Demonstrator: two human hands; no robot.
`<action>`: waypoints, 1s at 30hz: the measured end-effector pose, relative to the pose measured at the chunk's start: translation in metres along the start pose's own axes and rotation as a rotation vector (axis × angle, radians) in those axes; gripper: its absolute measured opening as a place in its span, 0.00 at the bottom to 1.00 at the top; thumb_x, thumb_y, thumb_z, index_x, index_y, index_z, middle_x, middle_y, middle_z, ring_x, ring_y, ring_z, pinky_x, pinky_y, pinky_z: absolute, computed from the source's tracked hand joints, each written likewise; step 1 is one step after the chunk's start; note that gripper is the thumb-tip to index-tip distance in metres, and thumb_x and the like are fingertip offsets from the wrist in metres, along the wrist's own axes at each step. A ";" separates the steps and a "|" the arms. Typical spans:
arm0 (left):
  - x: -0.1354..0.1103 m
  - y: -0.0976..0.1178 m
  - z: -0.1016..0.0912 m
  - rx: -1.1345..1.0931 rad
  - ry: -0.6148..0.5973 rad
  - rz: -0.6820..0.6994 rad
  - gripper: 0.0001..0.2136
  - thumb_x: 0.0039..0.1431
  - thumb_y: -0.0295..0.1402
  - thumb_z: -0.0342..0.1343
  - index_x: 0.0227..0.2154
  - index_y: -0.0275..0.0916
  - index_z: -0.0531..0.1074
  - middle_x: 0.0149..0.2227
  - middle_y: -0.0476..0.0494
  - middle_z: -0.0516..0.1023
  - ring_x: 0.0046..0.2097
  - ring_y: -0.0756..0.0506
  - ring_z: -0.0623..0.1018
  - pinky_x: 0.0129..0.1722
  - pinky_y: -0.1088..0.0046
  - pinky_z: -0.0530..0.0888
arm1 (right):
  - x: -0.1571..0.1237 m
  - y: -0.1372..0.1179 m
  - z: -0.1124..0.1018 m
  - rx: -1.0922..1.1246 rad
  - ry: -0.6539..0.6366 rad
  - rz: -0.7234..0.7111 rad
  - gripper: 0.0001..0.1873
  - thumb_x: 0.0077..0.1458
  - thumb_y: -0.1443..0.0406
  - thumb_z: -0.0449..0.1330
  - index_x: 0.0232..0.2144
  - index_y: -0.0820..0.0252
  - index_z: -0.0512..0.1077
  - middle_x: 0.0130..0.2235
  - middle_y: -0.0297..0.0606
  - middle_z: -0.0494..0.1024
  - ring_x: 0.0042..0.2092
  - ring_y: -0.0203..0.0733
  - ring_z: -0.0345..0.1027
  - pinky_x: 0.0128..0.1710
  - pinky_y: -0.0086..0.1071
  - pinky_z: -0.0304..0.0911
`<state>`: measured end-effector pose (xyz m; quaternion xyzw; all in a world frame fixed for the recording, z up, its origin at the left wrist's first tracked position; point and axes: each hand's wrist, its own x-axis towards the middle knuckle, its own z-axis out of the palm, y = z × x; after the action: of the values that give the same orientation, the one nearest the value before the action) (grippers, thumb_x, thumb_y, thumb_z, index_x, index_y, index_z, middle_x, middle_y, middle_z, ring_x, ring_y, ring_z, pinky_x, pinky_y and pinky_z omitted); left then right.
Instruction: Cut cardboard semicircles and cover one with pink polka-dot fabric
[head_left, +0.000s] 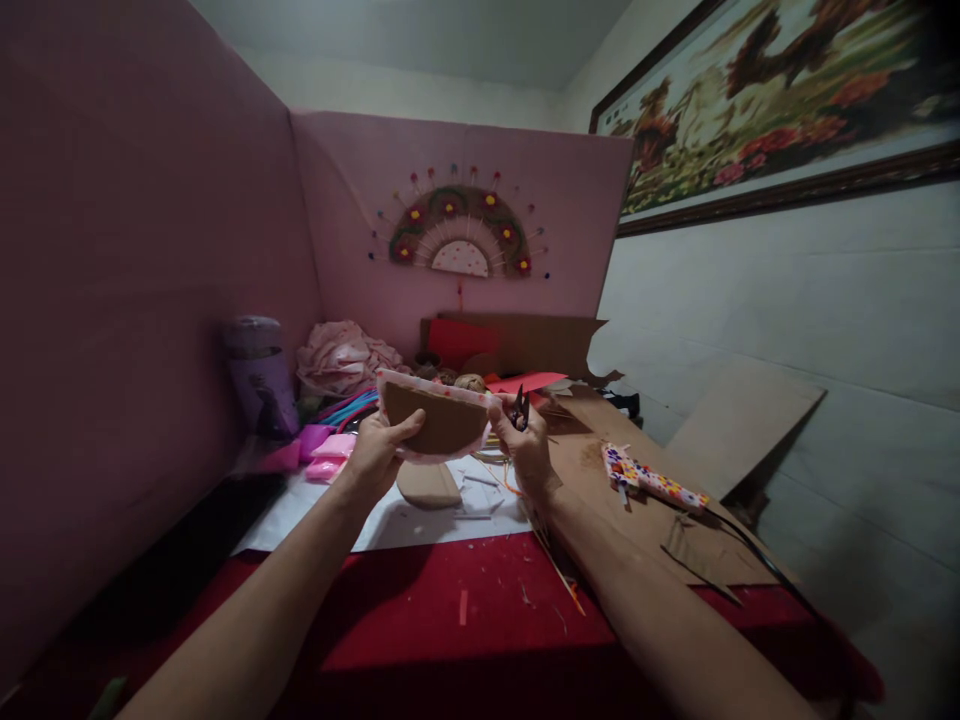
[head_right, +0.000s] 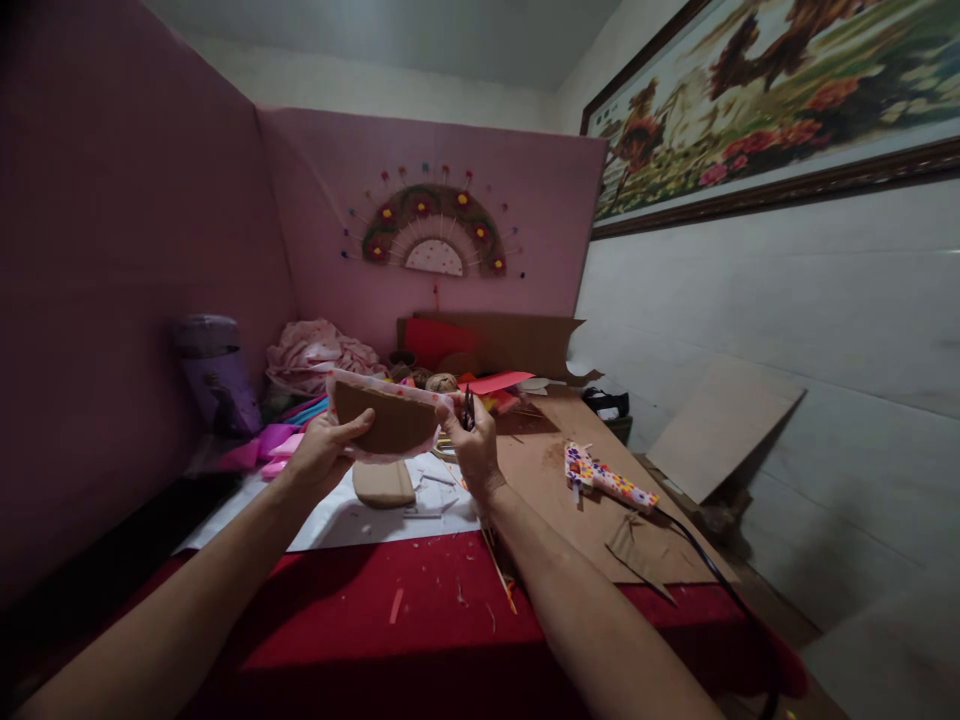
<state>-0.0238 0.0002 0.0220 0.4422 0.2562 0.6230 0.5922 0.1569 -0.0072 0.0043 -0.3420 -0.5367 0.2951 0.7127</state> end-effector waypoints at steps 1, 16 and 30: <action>0.000 0.000 0.000 0.002 -0.010 0.002 0.18 0.32 0.30 0.69 0.31 0.33 0.76 0.33 0.42 0.80 0.34 0.46 0.78 0.37 0.72 0.73 | 0.000 -0.001 0.000 -0.002 0.003 0.006 0.16 0.42 0.56 0.64 0.31 0.60 0.70 0.25 0.32 0.69 0.26 0.34 0.61 0.23 0.27 0.56; -0.001 0.002 0.001 0.016 -0.041 -0.027 0.15 0.33 0.28 0.68 0.30 0.31 0.77 0.31 0.42 0.80 0.32 0.47 0.77 0.35 0.74 0.73 | 0.000 -0.001 0.002 0.099 -0.005 0.060 0.10 0.40 0.60 0.64 0.27 0.59 0.72 0.24 0.32 0.72 0.24 0.34 0.61 0.23 0.28 0.56; 0.005 0.002 -0.003 -0.022 0.013 -0.064 0.15 0.35 0.25 0.67 0.31 0.31 0.75 0.30 0.44 0.80 0.31 0.47 0.77 0.34 0.72 0.74 | 0.001 -0.006 0.001 0.055 -0.027 -0.085 0.03 0.41 0.65 0.62 0.23 0.57 0.73 0.26 0.31 0.72 0.28 0.35 0.63 0.29 0.29 0.58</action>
<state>-0.0273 0.0053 0.0237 0.4234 0.2672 0.6095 0.6148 0.1565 -0.0099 0.0094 -0.2952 -0.5520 0.2837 0.7264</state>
